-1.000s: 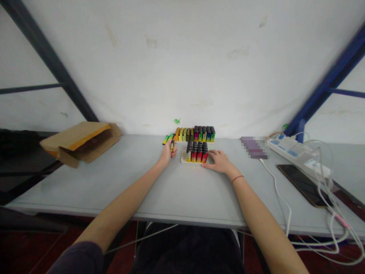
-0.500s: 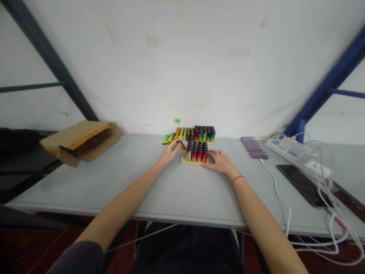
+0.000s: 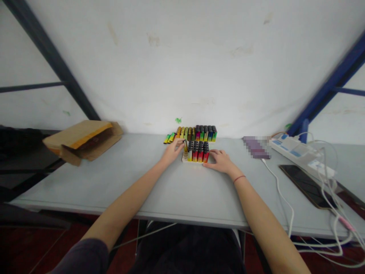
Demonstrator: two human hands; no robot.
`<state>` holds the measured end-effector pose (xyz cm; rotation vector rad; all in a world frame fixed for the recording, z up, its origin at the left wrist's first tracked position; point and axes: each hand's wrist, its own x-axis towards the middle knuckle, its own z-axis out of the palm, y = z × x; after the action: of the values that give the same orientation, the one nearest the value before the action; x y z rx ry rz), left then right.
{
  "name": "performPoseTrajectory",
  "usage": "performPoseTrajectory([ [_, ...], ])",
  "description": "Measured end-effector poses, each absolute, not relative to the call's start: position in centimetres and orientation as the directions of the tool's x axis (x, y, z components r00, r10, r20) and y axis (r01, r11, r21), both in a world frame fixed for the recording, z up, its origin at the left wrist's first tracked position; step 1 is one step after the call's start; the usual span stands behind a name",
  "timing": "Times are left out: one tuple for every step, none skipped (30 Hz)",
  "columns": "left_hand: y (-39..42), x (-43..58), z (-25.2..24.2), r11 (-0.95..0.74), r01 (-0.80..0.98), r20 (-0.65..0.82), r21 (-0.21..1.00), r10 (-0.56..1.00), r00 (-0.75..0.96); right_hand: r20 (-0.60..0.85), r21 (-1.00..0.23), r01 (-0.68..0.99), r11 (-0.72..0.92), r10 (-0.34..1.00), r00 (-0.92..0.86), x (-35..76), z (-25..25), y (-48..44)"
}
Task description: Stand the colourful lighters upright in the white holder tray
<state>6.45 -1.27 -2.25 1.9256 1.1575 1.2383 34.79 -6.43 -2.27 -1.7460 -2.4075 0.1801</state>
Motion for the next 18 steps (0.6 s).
performPoseTrajectory([
  [-1.4, 6.5, -2.2, -0.500, 0.395, 0.446, 0.771, 0.866, 0.225, 0.058, -0.194, 0.932, 0.307, 0.952, -0.302, 34.8, -2.2, -6.5],
  [-1.5, 6.5, -2.0, -0.533, 0.424, 0.470, 0.732, 0.846, 0.252, 0.057, -0.196, 0.932, 0.305, 0.952, -0.299, 34.7, -2.2, -6.5],
  [-1.5, 6.5, -1.8, -0.561, 0.449, 0.490, 0.695, 0.827, 0.275, 0.056, -0.198, 0.932, 0.304, 0.953, -0.299, 34.7, -2.1, -6.5],
  [-1.5, 6.4, -1.7, -0.580, 0.472, 0.507, 0.664, 0.813, 0.285, 0.057, -0.200, 0.931, 0.306, 0.952, -0.301, 34.8, -2.1, -6.5],
  [-1.3, 6.2, -1.5, -0.584, 0.496, 0.520, 0.643, 0.808, 0.277, 0.057, -0.201, 0.929, 0.310, 0.951, -0.305, 34.8, -2.1, -6.5],
  [-1.1, 5.9, -1.3, -0.569, 0.525, 0.528, 0.633, 0.813, 0.244, 0.057, -0.201, 0.928, 0.315, 0.949, -0.310, 34.8, -2.1, -6.5],
  [-0.9, 5.4, -1.2, -0.532, 0.561, 0.525, 0.635, 0.829, 0.192, 0.056, -0.200, 0.926, 0.319, 0.948, -0.314, 34.9, -2.1, -6.5],
  [-0.5, 4.8, -1.2, -0.472, 0.603, 0.509, 0.643, 0.852, 0.124, 0.054, -0.200, 0.926, 0.321, 0.947, -0.316, 34.9, -2.1, -6.5],
  [-0.2, 4.0, -1.2, -0.392, 0.650, 0.479, 0.651, 0.876, 0.049, 0.052, -0.198, 0.927, 0.320, 0.947, -0.316, 34.9, -2.1, -6.5],
  [0.0, 3.2, -1.2, -0.303, 0.702, 0.435, 0.644, 0.900, -0.010, 0.050, -0.196, 0.928, 0.316, 0.948, -0.313, 34.9, -2.1, -6.5],
  [0.3, 2.4, -1.3, -0.217, 0.756, 0.387, 0.617, 0.921, -0.051, 0.049, -0.195, 0.930, 0.313, 0.950, -0.310, 34.9, -2.1, -6.5],
  [0.4, 1.7, -1.4, -0.150, 0.805, 0.347, 0.574, 0.935, -0.073, 0.048, -0.193, 0.931, 0.310, 0.951, -0.306, 34.8, -2.1, -6.6],
  [0.4, 1.1, -1.5, -0.108, 0.843, 0.315, 0.527, 0.946, -0.075, 0.049, -0.192, 0.933, 0.306, 0.952, -0.302, 34.8, -2.1, -6.6],
  [0.3, 0.7, -1.6, -0.085, 0.873, 0.289, 0.481, 0.955, -0.066, 0.048, -0.191, 0.934, 0.303, 0.953, -0.299, 34.8, -2.0, -6.6],
  [0.2, 0.5, -1.6, -0.076, 0.894, 0.268, 0.441, 0.962, -0.051, 0.047, -0.190, 0.934, 0.301, 0.953, -0.298, 34.7, -2.0, -6.6],
  [0.0, 0.5, -1.6, -0.073, 0.911, 0.249, 0.406, 0.968, -0.033, 0.046, -0.190, 0.934, 0.303, 0.953, -0.299, 34.7, -2.0, -6.6],
  [-0.2, 0.6, -1.5, -0.072, 0.925, 0.231, 0.373, 0.973, -0.017, 0.045, -0.190, 0.934, 0.303, 0.953, -0.301, 34.7, -2.0, -6.6],
  [-0.4, 0.9, -1.4, -0.071, 0.937, 0.215, 0.341, 0.977, -0.004, 0.043, -0.189, 0.934, 0.304, 0.953, -0.301, 34.7, -2.0, -6.6],
])
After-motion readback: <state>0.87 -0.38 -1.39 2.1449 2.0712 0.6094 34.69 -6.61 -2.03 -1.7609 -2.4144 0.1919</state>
